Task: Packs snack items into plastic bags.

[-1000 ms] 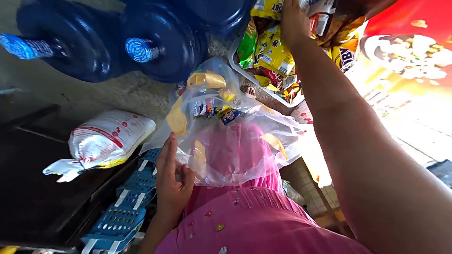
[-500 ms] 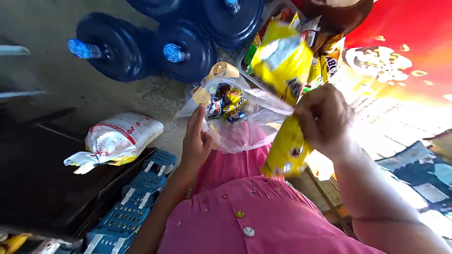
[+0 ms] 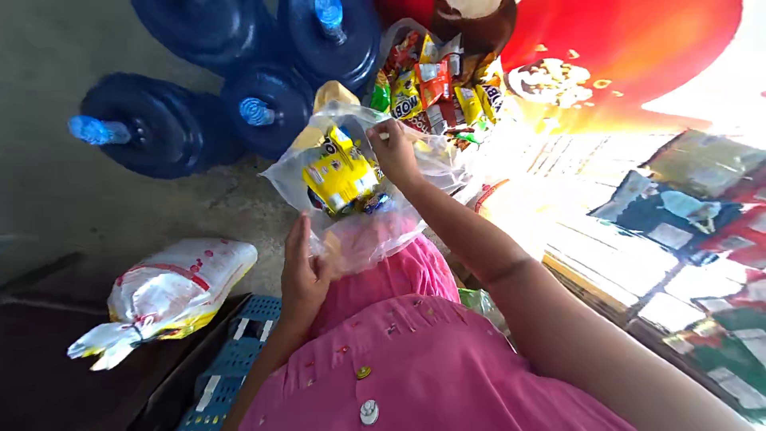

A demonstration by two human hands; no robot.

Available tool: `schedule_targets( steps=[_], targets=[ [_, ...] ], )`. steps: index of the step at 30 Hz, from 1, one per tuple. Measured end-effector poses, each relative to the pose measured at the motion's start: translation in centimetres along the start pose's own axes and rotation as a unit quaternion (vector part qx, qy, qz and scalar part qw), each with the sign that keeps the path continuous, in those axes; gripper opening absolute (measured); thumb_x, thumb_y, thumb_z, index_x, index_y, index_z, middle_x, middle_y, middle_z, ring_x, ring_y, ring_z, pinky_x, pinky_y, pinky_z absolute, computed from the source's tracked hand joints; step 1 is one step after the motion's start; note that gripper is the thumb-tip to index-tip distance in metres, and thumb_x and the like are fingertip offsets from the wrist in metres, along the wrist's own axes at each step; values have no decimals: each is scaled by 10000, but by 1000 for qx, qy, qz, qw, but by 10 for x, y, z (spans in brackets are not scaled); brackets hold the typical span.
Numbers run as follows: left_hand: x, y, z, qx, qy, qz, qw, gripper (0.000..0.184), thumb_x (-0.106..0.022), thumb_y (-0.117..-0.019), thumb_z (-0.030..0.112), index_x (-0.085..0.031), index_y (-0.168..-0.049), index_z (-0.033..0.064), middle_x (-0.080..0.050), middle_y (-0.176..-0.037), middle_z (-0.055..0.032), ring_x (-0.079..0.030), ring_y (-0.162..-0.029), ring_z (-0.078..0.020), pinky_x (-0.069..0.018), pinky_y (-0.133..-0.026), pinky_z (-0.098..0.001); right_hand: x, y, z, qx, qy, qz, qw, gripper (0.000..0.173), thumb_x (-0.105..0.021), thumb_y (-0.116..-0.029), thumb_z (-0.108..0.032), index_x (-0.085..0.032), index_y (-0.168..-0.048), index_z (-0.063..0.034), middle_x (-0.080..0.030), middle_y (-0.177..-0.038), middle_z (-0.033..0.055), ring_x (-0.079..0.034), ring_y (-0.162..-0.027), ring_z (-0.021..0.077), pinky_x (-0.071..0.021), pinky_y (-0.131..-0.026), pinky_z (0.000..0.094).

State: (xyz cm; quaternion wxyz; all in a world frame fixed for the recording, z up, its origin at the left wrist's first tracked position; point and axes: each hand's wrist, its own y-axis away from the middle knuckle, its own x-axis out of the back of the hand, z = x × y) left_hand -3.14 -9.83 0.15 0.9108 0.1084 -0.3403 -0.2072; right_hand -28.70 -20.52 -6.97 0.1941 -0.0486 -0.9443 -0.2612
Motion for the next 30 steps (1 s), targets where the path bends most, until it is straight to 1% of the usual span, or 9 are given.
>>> schedule_targets(
  steps=[3,5,8,11,14,17,26,28,30],
  targets=[
    [-2,1,-3,6,-11,22,1000,723,-559,-906,64,-327,-1589,20,-370,-1608,-229,-508,-1365,-329,-501,-1018,-437,35,20,8,171,15,78,982,204,-591,-1009,-96,-680,-1067,79,-693,-1007,192,-686,-813,201,-588,-733,332],
    [-3,-2,-2,23,-15,35,999,731,-553,-904,73,-315,-1593,20,-360,-1605,-250,-550,-1305,-314,-529,-953,-406,78,21,35,174,68,109,976,218,-583,-1012,-101,-680,-1098,74,-708,-1026,186,-701,-860,214,-595,-759,349],
    [-7,-7,2,65,-23,62,996,758,-549,-885,78,-296,-1596,8,-344,-1590,-289,-615,-1084,-268,-545,-760,-343,148,-8,118,26,147,148,978,302,-548,-1038,-181,-666,-1180,57,-662,-1182,233,-685,-1021,293,-580,-886,420],
    [-13,-18,10,106,-37,93,989,780,-544,-861,47,-269,-1585,-50,-267,-1608,-328,-573,-1236,-299,-558,-864,-341,201,-53,210,-193,191,92,958,401,-578,-1012,-215,-603,-1330,27,-529,-1393,335,-572,-1242,473,-481,-1020,601],
    [-18,-26,26,150,-71,100,981,809,-530,-851,44,-228,-1595,-53,-224,-1632,-319,-466,-1383,-334,-504,-1004,-369,217,-76,263,-246,238,72,937,641,-728,-856,-99,-516,-1457,-29,-237,-1603,371,-380,-1380,599,-432,-1049,688],
    [-29,-35,34,158,-116,103,975,790,-520,-863,56,-238,-1593,-51,-239,-1625,-324,-493,-1345,-328,-514,-951,-344,224,-107,288,-232,266,82,932,704,-821,-768,-93,-562,-1423,-80,-37,-1680,309,-247,-1467,583,-440,-1068,656],
    [-54,-41,56,180,-129,87,971,774,-517,-873,55,-260,-1598,-23,-260,-1601,-329,-561,-862,-177,-474,-635,-266,219,-133,309,-175,209,99,957,305,-574,-989,-112,-690,-1234,29,-558,-1378,284,-559,-1289,381,-472,-1081,460],
    [-55,-39,57,175,-124,87,973,777,-523,-869,53,-264,-1597,-22,-273,-1598,-323,-572,-885,-189,-487,-651,-278,230,-124,299,-149,224,106,957,302,-569,-988,-120,-688,-1199,60,-584,-1316,300,-590,-1235,396,-488,-1056,480],
    [-54,-39,59,172,-113,81,975,798,-530,-860,59,-252,-1606,-5,-253,-1623,-302,-602,-1126,-248,-546,-803,-313,242,-107,281,-125,226,124,958,307,-586,-981,-162,-694,-1142,77,-607,-1268,299,-610,-1192,401,-500,-1031,490]
  ],
)
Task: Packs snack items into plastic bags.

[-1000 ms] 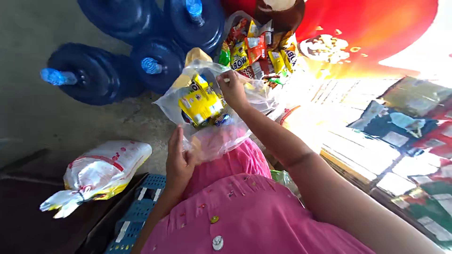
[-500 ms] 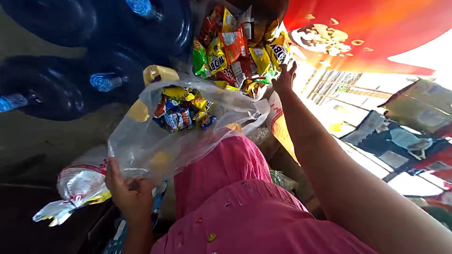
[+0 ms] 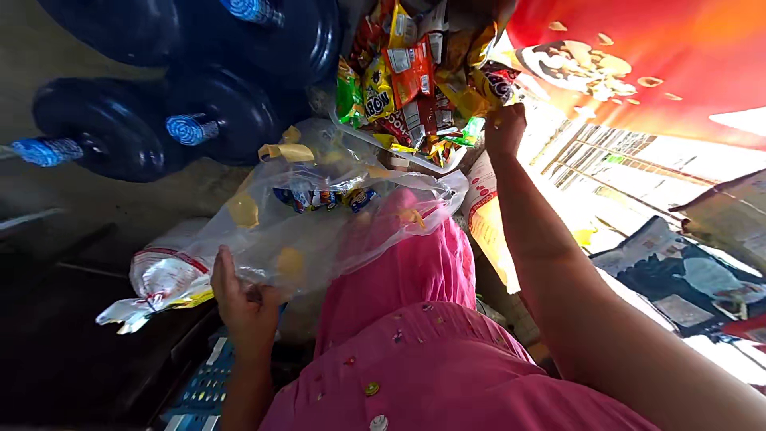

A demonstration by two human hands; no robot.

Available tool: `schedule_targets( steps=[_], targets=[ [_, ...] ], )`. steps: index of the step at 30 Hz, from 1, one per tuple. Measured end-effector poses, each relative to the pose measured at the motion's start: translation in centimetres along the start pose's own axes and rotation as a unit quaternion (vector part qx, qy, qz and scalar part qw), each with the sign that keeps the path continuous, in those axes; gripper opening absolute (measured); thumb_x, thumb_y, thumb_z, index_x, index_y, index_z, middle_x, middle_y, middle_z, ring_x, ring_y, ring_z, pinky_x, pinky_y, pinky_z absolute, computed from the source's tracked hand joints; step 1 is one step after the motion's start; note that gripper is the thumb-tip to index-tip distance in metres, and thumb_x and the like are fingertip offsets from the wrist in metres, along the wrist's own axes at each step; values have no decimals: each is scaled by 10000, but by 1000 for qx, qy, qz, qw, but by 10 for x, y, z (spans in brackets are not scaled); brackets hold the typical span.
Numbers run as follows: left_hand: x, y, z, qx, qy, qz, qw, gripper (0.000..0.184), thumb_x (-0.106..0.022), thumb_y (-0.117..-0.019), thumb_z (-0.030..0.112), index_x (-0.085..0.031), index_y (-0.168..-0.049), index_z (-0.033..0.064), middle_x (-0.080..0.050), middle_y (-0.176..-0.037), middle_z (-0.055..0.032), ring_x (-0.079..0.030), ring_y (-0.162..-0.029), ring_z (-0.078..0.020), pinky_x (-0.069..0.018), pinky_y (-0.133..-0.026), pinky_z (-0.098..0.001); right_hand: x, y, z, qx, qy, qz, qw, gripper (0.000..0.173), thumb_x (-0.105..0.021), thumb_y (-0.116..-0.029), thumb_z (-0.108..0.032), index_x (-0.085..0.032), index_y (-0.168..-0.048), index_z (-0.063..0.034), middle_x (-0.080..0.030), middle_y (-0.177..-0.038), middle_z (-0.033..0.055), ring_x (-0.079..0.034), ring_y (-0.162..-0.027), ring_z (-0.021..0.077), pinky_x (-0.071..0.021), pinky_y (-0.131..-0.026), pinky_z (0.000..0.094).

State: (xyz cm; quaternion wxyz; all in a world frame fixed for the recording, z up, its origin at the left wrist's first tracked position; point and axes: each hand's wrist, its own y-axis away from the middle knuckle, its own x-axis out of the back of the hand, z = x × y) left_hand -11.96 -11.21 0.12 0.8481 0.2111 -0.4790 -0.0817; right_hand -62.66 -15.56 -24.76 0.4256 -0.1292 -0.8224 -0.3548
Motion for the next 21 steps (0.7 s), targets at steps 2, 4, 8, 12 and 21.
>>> schedule_targets(
  steps=[2,4,8,12,21],
  targets=[
    [-1,0,0,-8,25,-5,1000,807,-531,-859,57,-246,-1613,18,-238,-1642,-271,-586,-1210,-250,-557,-839,-321,27,24,-11,46,-28,50,997,327,-627,-966,-209,-703,-1082,86,-638,-1195,302,-634,-1141,407,-511,-999,499],
    [-2,0,-1,-21,44,-4,999,806,-532,-860,51,-252,-1616,36,-245,-1642,-258,-614,-1059,-193,-545,-731,-291,56,57,-29,114,-68,75,988,317,-652,-954,-218,-704,-1015,88,-657,-1094,293,-649,-1052,382,-525,-928,488],
    [-4,-5,-6,-36,77,-10,996,779,-530,-870,32,-286,-1610,58,-256,-1651,-226,-599,-903,-142,-502,-638,-266,96,146,-83,252,-224,30,941,220,-623,-934,-199,-660,-897,14,-650,-1028,120,-628,-989,138,-538,-845,298],
    [-1,-3,-15,-56,95,-24,994,761,-536,-876,28,-311,-1601,68,-288,-1643,-203,-551,-785,-104,-456,-581,-253,74,228,-142,256,-367,-120,886,84,-640,-925,-206,-647,-889,-130,-633,-1075,-56,-603,-1030,-10,-545,-834,190],
    [14,30,-42,-109,58,-36,992,706,-541,-901,117,-349,-1563,-34,-373,-1595,-259,-420,-1454,-287,-412,-1127,-346,3,160,-170,240,-94,-49,965,235,-612,-974,-130,-711,-1069,61,-707,-1100,225,-703,-992,318,-580,-864,470]
  ],
)
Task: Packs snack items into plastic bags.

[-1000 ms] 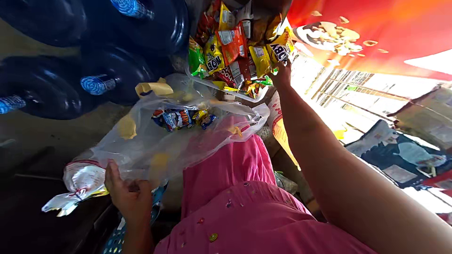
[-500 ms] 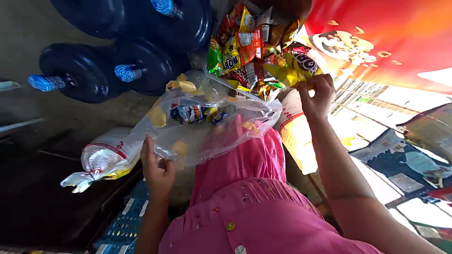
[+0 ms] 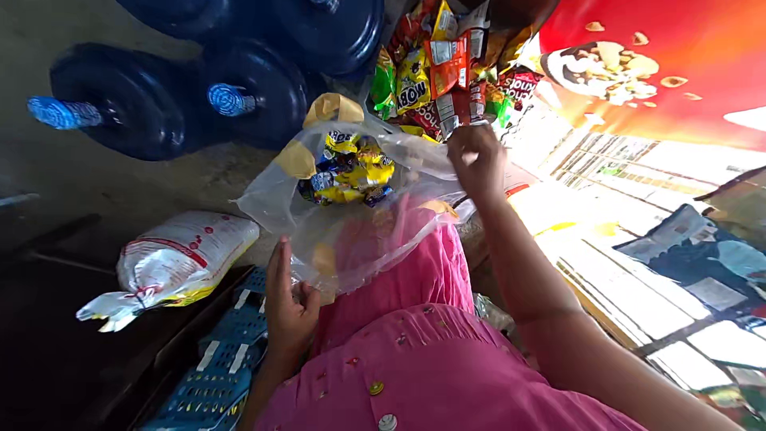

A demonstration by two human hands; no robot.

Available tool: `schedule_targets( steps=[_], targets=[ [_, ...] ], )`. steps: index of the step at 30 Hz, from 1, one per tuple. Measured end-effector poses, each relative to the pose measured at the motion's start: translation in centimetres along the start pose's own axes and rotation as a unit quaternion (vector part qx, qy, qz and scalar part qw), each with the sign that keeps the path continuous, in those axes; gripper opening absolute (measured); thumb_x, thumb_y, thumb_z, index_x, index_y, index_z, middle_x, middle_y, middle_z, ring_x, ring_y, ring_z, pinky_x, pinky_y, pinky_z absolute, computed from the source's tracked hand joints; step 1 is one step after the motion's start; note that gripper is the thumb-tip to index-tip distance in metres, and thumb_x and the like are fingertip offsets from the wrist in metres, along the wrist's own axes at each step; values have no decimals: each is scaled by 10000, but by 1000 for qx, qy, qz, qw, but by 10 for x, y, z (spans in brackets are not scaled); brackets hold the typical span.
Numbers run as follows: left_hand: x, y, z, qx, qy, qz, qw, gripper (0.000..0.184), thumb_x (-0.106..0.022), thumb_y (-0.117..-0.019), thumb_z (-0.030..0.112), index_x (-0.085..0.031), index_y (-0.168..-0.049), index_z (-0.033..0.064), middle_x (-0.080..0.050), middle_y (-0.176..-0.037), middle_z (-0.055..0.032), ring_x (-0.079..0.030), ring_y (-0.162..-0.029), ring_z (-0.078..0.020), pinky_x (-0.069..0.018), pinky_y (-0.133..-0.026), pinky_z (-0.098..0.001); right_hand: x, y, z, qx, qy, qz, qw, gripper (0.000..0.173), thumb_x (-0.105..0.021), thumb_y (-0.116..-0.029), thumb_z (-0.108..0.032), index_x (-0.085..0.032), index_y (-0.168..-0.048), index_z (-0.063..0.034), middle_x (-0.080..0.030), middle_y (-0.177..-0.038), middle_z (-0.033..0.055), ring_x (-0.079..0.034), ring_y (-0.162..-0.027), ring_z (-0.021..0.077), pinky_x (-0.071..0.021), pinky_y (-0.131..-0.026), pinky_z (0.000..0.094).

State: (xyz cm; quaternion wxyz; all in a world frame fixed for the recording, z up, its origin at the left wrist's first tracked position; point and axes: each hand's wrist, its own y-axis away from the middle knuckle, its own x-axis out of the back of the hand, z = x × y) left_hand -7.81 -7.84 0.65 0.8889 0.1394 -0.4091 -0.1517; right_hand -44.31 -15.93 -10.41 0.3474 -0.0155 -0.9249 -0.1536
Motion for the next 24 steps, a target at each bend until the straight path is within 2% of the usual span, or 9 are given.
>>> schedule_targets(
  steps=[3,6,8,11,13,14,18,22,24],
  targets=[
    [2,5,-5,4,-13,-1,1000,678,-542,-919,122,-362,-1550,-50,-383,-1583,-276,-417,-1458,-291,-392,-1146,-333,-27,-60,59,-149,101,-153,972,360,-559,-1028,-242,-679,-1218,40,-621,-1300,283,-633,-1174,438,-502,-976,633],
    [5,6,-7,19,-31,-5,999,687,-539,-913,127,-357,-1549,-61,-384,-1571,-302,-461,-1415,-290,-437,-1074,-299,-84,-82,103,-153,140,-358,910,366,-587,-1013,-188,-655,-1259,75,-511,-1450,316,-479,-1362,491,-383,-1088,686],
    [5,6,-7,27,-32,-4,999,698,-537,-904,114,-347,-1554,-56,-380,-1570,-308,-488,-1381,-275,-450,-1041,-281,-109,-77,110,-193,180,-398,878,386,-594,-1005,-167,-629,-1299,81,-417,-1539,308,-473,-1365,505,-410,-1061,705],
    [6,8,-8,32,-27,-3,999,703,-537,-915,116,-335,-1575,-13,-375,-1584,-284,-534,-1320,-235,-475,-988,-262,-123,-69,116,-249,169,-361,883,411,-565,-1012,-129,-548,-1335,124,-440,-1495,344,-492,-1345,512,-418,-1060,687],
    [5,7,-8,32,-11,4,999,696,-536,-915,122,-348,-1574,1,-380,-1582,-274,-571,-1224,-211,-504,-886,-256,-109,-61,113,-201,110,-323,918,350,-517,-1030,-105,-616,-1276,123,-495,-1433,351,-505,-1335,488,-404,-1106,630],
    [5,7,-8,33,-1,2,999,699,-534,-918,126,-341,-1580,7,-365,-1598,-261,-548,-1297,-218,-507,-938,-267,-95,-55,104,-171,73,-290,939,332,-498,-1042,-110,-647,-1239,112,-537,-1390,342,-536,-1305,471,-415,-1103,610],
    [-1,3,-7,20,30,17,999,715,-537,-906,106,-336,-1587,24,-361,-1608,-237,-517,-1335,-206,-484,-972,-259,-15,-7,19,-28,-19,-156,987,284,-529,-1022,-122,-715,-1159,44,-651,-1248,245,-677,-1043,330,-552,-922,490],
    [-3,-2,-6,19,48,22,998,711,-534,-910,87,-331,-1589,28,-351,-1621,-216,-458,-1423,-223,-464,-1067,-305,19,54,-47,139,-134,-150,970,152,-659,-895,-103,-752,-859,12,-705,-1067,147,-660,-793,113,-579,-678,268],
    [-4,-4,-6,25,48,25,998,711,-536,-907,82,-334,-1587,27,-348,-1625,-211,-476,-1404,-218,-478,-1040,-296,8,67,-54,187,-151,-211,948,152,-661,-901,-122,-790,-905,-40,-730,-1070,86,-683,-912,117,-587,-788,287]
  ],
)
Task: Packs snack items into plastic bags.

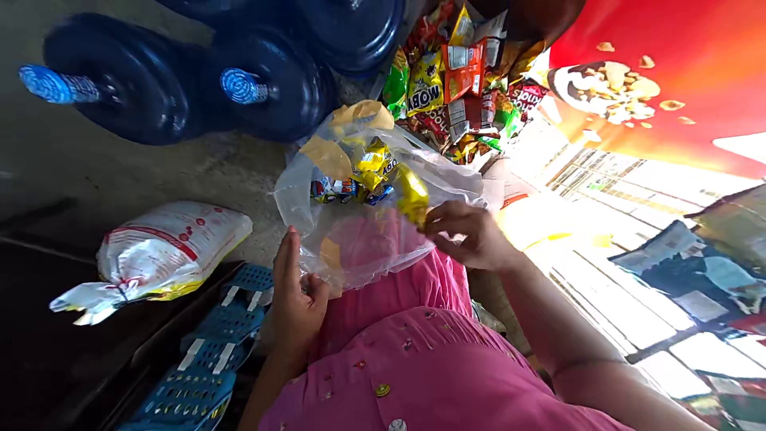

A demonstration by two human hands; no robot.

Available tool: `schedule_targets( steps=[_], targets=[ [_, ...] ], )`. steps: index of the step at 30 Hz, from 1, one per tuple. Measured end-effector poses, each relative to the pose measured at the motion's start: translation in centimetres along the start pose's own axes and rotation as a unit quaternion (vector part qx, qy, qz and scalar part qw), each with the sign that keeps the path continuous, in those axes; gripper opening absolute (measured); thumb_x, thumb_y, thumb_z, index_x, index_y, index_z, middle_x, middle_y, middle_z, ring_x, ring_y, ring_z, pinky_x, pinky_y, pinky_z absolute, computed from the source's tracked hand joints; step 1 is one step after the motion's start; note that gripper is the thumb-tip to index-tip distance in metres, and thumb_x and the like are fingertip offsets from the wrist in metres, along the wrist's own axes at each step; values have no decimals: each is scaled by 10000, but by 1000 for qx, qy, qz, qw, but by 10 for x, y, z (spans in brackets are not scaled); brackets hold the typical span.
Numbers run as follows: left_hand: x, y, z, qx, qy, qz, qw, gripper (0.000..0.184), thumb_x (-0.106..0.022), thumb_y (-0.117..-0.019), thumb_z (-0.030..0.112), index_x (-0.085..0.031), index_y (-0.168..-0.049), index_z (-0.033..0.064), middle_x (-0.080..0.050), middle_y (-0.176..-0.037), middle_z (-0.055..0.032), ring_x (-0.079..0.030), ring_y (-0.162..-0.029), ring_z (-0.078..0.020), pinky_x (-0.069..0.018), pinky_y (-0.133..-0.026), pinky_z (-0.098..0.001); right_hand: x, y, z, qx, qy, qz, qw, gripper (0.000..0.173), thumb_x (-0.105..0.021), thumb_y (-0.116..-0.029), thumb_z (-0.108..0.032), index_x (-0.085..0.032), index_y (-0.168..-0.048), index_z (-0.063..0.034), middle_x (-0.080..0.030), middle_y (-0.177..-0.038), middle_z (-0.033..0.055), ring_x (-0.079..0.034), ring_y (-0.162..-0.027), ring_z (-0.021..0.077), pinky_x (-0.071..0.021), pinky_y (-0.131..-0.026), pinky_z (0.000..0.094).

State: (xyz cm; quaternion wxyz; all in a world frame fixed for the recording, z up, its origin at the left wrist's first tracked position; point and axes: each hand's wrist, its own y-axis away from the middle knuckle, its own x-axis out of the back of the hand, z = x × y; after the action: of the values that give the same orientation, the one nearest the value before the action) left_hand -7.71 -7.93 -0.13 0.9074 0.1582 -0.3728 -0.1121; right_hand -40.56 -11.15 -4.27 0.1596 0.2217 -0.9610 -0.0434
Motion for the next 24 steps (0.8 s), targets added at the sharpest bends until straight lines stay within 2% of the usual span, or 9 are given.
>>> schedule_targets(
  steps=[3,7,8,11,13,15,17,20,24],
  targets=[
    [-1,1,1,12,-11,2,1000,718,-533,-892,73,-338,-1580,6,-360,-1603,-249,-580,-1209,-196,-515,-848,-254,-13,-19,19,41,71,-65,995,217,-596,-916,-92,-796,-997,-64,-734,-1172,105,-702,-1047,241,-572,-904,429],
    [-1,6,1,41,-33,3,999,710,-535,-901,108,-343,-1575,-8,-383,-1581,-273,-588,-1223,-221,-515,-899,-269,19,-100,64,-30,143,98,984,171,-581,-921,25,-744,-969,48,-684,-1224,237,-699,-1038,330,-574,-882,461],
    [-2,6,0,49,-37,4,998,711,-544,-896,107,-350,-1569,-18,-393,-1567,-287,-606,-1145,-214,-519,-841,-268,28,-128,86,-77,189,88,975,193,-572,-930,17,-746,-1011,25,-643,-1305,227,-678,-1093,350,-567,-894,495],
    [-7,4,1,75,-38,1,996,723,-547,-875,109,-364,-1563,-20,-408,-1544,-303,-587,-879,-164,-475,-643,-260,21,-201,165,-237,276,-99,926,231,-641,-910,-11,-750,-1114,-17,-340,-1647,140,-412,-1427,450,-451,-1034,667],
    [-11,2,2,78,-53,-4,996,721,-535,-880,120,-359,-1563,-26,-413,-1546,-300,-615,-976,-195,-507,-707,-275,0,-228,203,-281,299,-231,882,303,-703,-904,-77,-710,-1196,5,-179,-1714,116,-313,-1469,502,-441,-973,738],
    [-11,3,6,76,-56,-8,995,710,-532,-889,120,-359,-1562,-28,-417,-1544,-303,-622,-1022,-211,-515,-758,-278,-20,-228,217,-331,292,-279,853,416,-732,-898,-87,-658,-1287,43,-218,-1702,134,-322,-1464,508,-401,-987,769],
    [-12,-1,8,78,-39,-4,996,696,-535,-906,122,-365,-1571,9,-411,-1555,-279,-581,-881,-138,-466,-658,-239,-20,-219,221,-346,252,-251,868,512,-690,-918,-99,-567,-1392,50,-299,-1652,203,-452,-1382,503,-420,-1012,738],
    [-9,-7,10,76,-17,-12,997,706,-533,-915,115,-342,-1591,48,-383,-1581,-246,-535,-813,-105,-438,-624,-234,8,-197,195,-256,153,-121,947,432,-582,-997,-120,-563,-1404,24,-456,-1522,243,-616,-1209,397,-509,-1013,546],
    [-8,-15,9,31,-17,-18,999,730,-532,-893,96,-331,-1594,46,-370,-1610,-212,-591,-1189,-204,-523,-869,-299,52,-117,83,-62,102,112,987,290,-565,-989,-97,-706,-1209,28,-641,-1302,214,-690,-1049,239,-581,-901,367]
  ],
)
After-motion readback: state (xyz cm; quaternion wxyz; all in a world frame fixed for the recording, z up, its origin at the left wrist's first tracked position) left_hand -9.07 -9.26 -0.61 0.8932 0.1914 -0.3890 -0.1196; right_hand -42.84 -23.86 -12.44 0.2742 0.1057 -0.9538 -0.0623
